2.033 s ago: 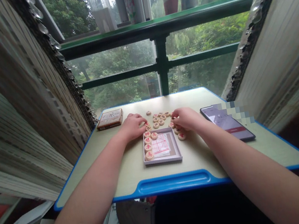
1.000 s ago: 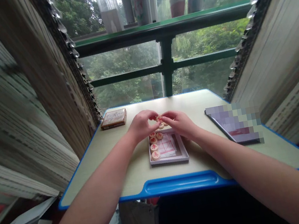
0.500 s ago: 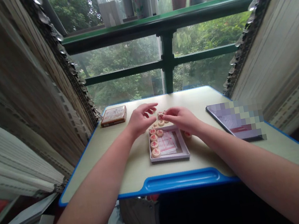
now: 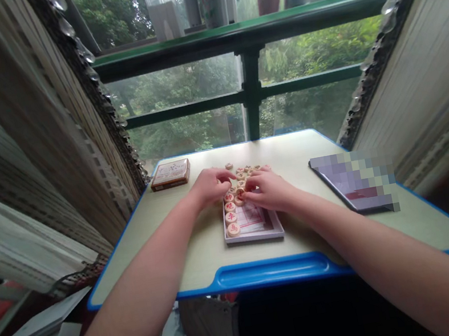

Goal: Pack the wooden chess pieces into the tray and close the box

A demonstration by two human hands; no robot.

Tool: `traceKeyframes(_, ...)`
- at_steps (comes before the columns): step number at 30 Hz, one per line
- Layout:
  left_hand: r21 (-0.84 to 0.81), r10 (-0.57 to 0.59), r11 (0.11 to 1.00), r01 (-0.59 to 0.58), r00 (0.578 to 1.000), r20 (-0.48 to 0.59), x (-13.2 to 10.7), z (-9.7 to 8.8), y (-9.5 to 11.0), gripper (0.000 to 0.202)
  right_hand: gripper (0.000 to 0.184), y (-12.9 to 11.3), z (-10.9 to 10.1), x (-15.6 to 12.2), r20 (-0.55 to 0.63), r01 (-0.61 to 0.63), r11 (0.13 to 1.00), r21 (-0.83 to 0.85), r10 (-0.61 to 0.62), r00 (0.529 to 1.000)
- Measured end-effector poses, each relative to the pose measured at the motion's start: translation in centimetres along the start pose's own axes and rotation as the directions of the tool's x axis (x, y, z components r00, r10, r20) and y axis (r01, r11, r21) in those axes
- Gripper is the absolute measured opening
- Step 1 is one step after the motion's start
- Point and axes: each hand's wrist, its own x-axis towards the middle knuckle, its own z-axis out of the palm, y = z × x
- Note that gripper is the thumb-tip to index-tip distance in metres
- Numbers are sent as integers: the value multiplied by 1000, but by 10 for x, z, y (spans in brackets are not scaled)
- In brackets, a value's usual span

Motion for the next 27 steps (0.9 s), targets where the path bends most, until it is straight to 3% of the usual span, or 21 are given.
traceKeyframes(4, -103, -34, 994, 44, 995, 95, -2, -4, 11, 28, 21, -2, -1, 0, 5, 5, 1000, 14, -5, 1000)
traceKeyframes(9, -178, -97, 975, 129, 979, 177, -5, -4, 18, 25, 26, -3, -2, -2, 49, 107, 994, -11, -106, 993)
traceKeyframes(27, -256, -172, 943, 213, 970, 175, -1, 5, 6, 37, 18, 0, 2, -1, -42, 170, 985, 11, -169, 985)
